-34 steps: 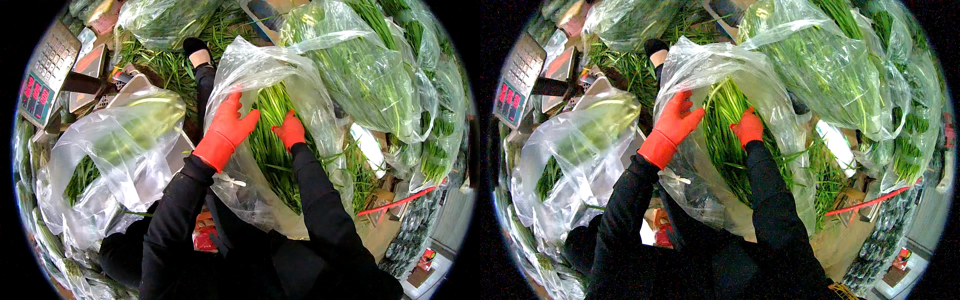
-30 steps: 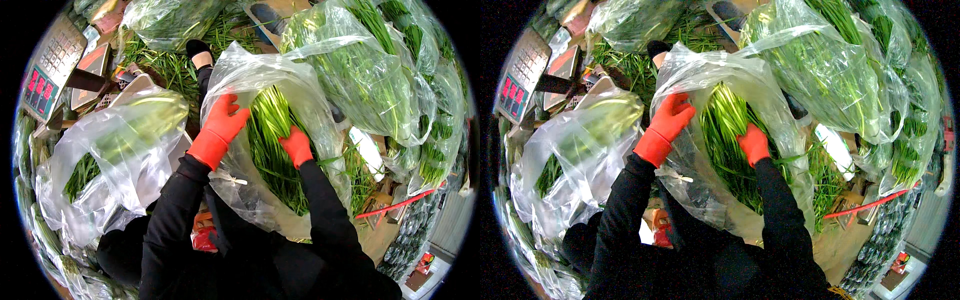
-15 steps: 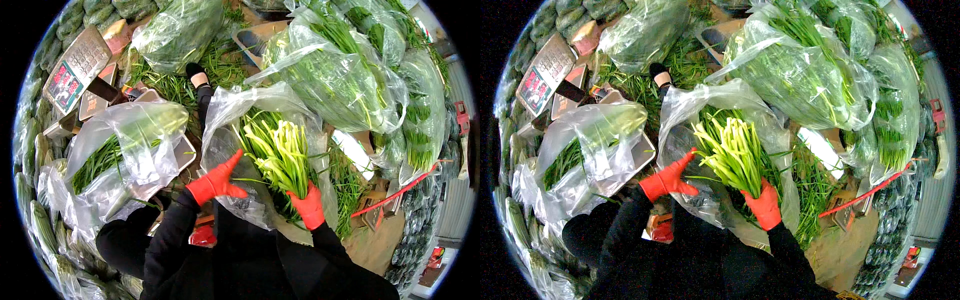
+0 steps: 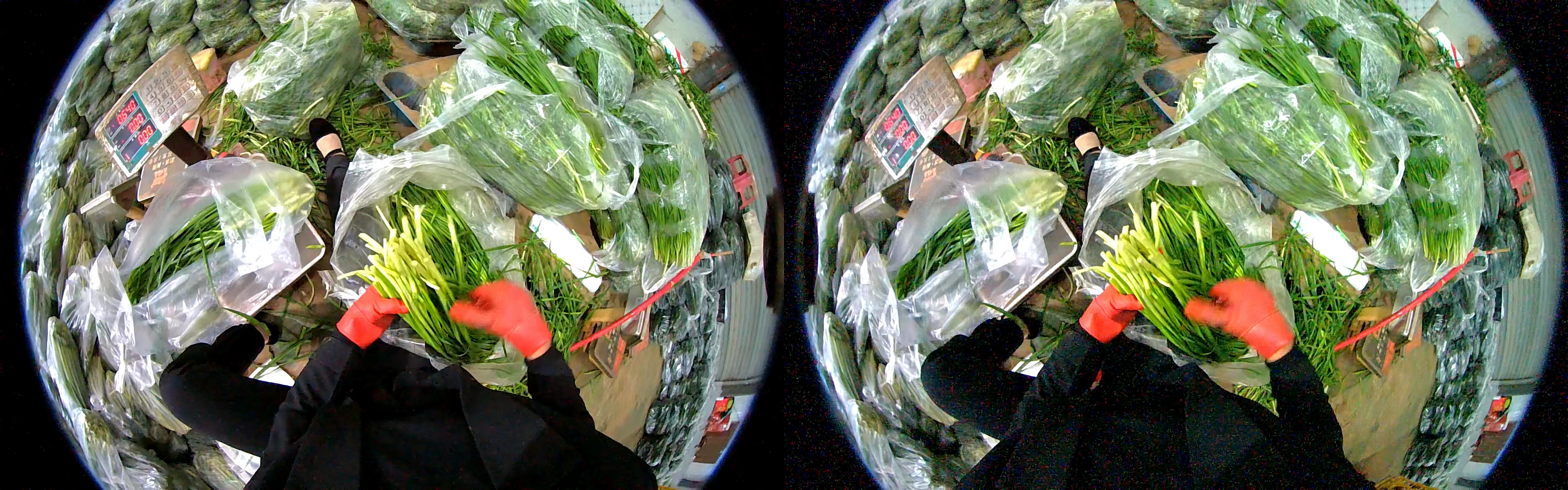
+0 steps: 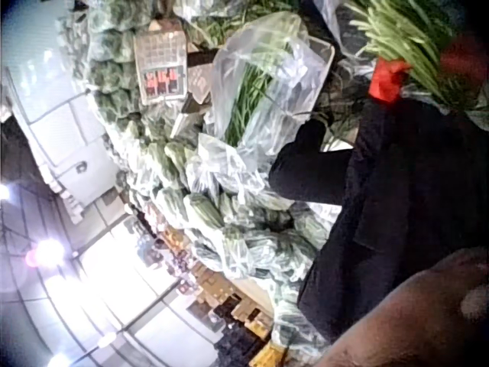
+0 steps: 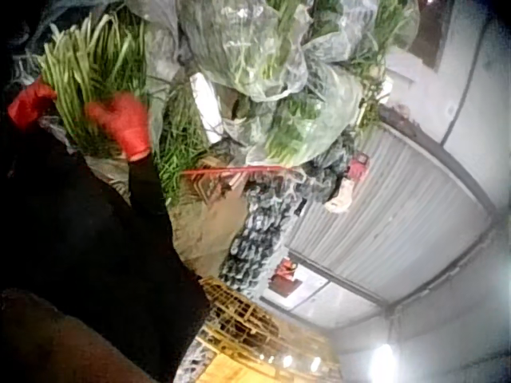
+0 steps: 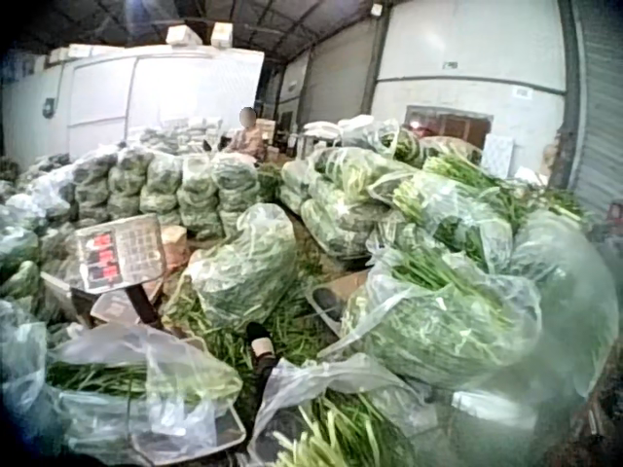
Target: The person weighs bundles of green onions on a digital scale and places them into plastic bags by hand.
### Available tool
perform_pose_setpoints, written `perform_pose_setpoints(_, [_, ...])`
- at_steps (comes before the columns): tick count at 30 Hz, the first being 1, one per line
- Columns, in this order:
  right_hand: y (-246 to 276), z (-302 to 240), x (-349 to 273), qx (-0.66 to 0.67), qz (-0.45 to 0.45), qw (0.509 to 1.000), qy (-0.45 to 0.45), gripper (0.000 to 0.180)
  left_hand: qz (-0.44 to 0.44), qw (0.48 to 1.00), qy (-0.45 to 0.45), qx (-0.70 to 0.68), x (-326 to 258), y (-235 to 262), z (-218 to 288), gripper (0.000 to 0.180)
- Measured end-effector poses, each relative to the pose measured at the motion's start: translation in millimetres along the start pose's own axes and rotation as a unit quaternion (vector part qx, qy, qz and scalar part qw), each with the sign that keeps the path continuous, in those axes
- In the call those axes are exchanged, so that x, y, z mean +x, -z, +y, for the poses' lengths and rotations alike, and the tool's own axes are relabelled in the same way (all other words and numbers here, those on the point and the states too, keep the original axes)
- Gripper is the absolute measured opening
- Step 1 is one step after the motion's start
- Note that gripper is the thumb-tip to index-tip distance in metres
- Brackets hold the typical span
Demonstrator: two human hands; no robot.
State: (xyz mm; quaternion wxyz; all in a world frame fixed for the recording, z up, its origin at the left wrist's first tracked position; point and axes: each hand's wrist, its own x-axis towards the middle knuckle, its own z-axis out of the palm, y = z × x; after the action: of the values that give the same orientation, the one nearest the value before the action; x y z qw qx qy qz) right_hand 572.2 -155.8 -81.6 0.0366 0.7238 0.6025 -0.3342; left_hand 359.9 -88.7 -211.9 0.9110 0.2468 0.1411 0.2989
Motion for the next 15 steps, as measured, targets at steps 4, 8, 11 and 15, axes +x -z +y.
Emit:
perform_pose_setpoints(4, [-3.8, 21.7, 49.6, 0.174, 0.369, 0.907, 0.107, 0.041, -0.04, 0.999, 0.026, 0.023, 1.7, 6.9, -8.0, 0.057])
perform_pose_setpoints(8, [-55.6, 75.7, 142.0, 0.479, 0.09, 0.873, -0.018, 0.067, -0.1, 0.992, 0.037, 0.067, 5.8, 7.8, -12.3, 0.054])
perform_pose_setpoints(11, [-90.5, 58.4, 168.6, 0.635, -0.132, 0.761, -0.01, 0.086, -0.102, 0.992, 0.025, 0.076, -1.6, 7.3, -5.1, 0.054])
perform_pose_setpoints(15, [-65.2, 7.6, 157.4, 0.746, -0.186, 0.637, 0.05, 0.104, -0.03, 0.999, 0.005, -0.01, -4.4, 12.8, -9.3, 0.065])
